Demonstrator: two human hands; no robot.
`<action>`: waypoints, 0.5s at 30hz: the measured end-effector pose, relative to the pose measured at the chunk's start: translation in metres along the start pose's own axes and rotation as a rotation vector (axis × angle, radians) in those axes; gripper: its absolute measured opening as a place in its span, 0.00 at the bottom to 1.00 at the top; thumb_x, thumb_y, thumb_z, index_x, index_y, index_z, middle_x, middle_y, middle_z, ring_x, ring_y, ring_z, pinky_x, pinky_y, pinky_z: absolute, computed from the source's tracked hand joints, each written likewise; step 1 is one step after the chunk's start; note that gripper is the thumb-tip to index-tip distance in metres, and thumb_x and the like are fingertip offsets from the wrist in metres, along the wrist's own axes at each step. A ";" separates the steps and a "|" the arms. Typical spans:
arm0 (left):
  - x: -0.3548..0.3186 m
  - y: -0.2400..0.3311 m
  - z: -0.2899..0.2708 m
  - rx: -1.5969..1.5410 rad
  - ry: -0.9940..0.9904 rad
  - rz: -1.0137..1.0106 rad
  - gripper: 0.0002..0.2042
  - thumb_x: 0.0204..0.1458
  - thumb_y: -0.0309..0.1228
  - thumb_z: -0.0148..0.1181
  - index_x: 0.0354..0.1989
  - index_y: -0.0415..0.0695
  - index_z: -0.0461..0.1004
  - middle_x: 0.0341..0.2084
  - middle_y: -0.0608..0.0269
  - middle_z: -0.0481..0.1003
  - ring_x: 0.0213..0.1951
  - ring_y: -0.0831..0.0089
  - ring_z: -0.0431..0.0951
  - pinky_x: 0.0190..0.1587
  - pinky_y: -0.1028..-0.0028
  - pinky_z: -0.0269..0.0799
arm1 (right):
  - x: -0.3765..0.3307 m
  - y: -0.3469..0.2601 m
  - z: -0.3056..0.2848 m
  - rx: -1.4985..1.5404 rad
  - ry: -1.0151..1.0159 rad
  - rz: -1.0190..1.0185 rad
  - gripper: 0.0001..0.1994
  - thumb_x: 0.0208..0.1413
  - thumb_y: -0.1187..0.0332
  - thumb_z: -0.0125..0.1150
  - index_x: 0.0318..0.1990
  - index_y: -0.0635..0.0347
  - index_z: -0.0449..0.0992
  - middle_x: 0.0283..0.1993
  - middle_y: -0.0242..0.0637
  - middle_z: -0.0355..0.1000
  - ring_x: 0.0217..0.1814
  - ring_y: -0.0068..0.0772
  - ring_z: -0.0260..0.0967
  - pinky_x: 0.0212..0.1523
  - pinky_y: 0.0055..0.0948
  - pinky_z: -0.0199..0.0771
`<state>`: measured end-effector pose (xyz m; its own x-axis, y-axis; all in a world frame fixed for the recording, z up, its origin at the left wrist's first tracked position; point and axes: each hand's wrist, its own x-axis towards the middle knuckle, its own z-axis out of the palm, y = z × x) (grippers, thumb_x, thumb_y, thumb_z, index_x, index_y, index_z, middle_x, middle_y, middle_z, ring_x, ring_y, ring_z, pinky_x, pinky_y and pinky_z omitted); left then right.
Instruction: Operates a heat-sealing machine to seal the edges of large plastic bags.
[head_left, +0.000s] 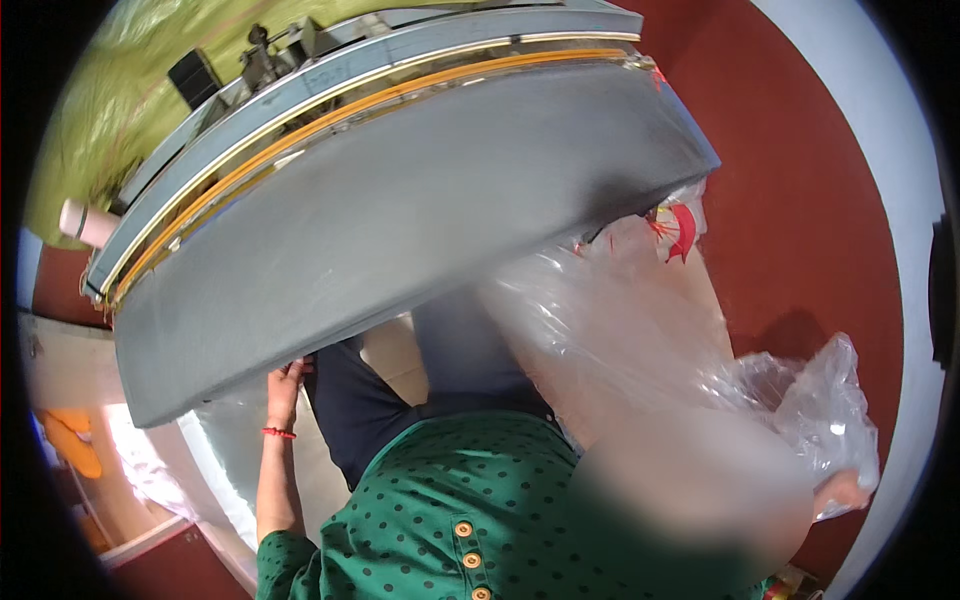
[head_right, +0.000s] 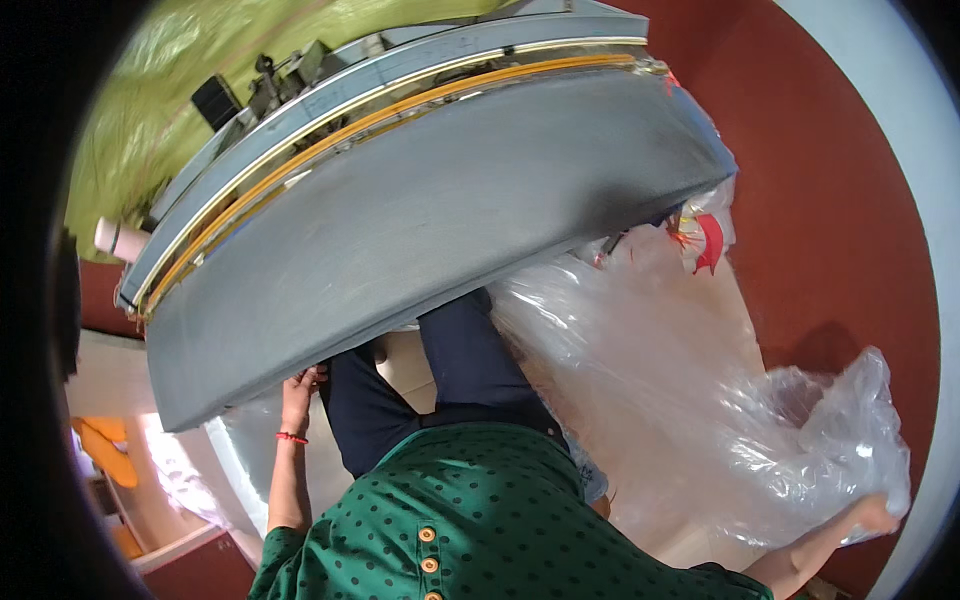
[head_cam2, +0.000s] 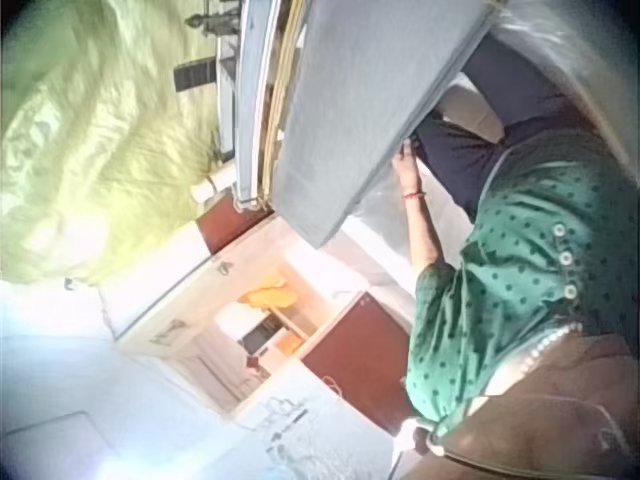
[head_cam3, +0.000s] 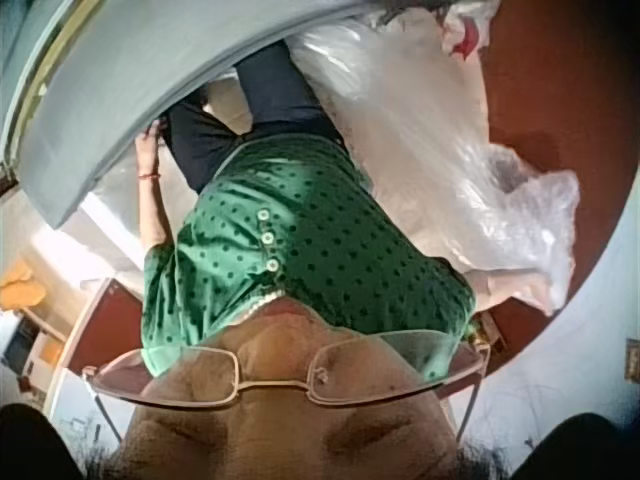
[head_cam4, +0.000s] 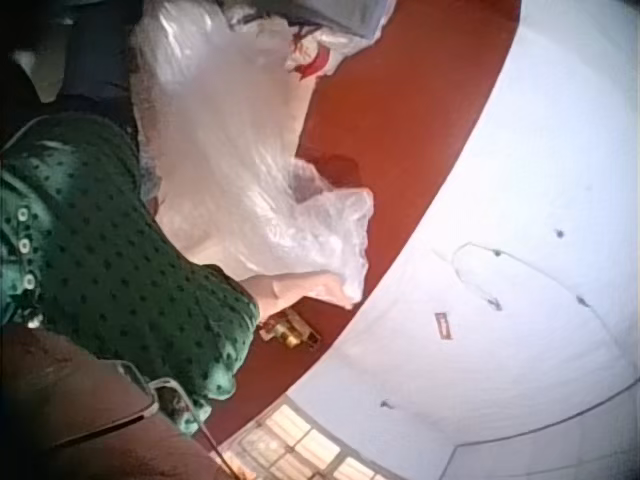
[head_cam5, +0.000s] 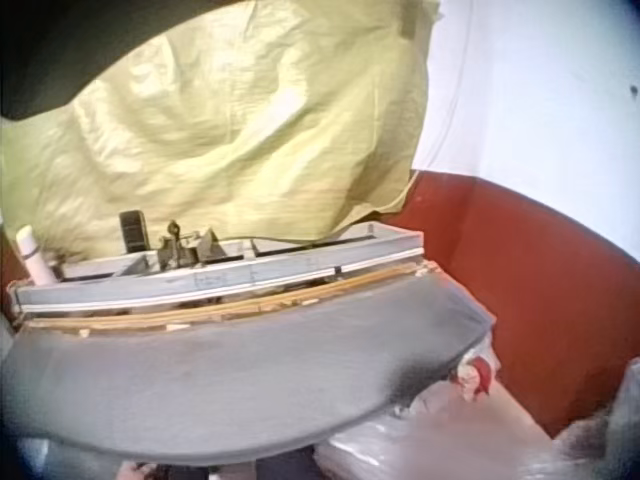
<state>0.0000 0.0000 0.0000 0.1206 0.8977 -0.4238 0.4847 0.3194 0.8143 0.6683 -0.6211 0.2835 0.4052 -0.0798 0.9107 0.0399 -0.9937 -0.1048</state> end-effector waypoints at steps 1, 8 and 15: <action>-0.008 0.002 -0.007 -0.006 0.031 -0.008 0.11 0.53 0.33 0.51 0.38 0.40 0.73 0.32 0.64 0.76 0.32 0.79 0.73 0.34 0.79 0.63 | -0.002 -0.008 0.010 0.024 -0.011 -0.007 0.15 0.37 0.74 0.63 0.38 0.66 0.74 0.38 0.48 0.72 0.42 0.47 0.68 0.44 0.43 0.68; -0.035 -0.019 -0.033 -0.080 0.086 0.068 0.12 0.54 0.34 0.49 0.42 0.41 0.71 0.33 0.66 0.75 0.33 0.80 0.72 0.34 0.80 0.63 | -0.157 -0.142 0.225 -0.308 -1.176 -0.374 0.29 0.38 0.56 0.63 0.50 0.55 0.67 0.48 0.45 0.67 0.50 0.41 0.66 0.47 0.42 0.66; -0.080 -0.066 -0.078 -0.048 0.269 -0.142 0.11 0.54 0.34 0.49 0.41 0.42 0.71 0.31 0.67 0.74 0.31 0.81 0.72 0.32 0.82 0.62 | -0.442 -0.432 0.189 0.805 -1.731 -0.580 0.49 0.23 0.51 0.73 0.57 0.64 0.57 0.57 0.47 0.59 0.61 0.40 0.54 0.59 0.35 0.55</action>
<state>-0.1096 -0.0696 0.0109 -0.1824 0.8889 -0.4202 0.4381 0.4560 0.7747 0.6444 -0.1418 -0.1489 0.4666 0.8181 -0.3361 0.5941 -0.5714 -0.5661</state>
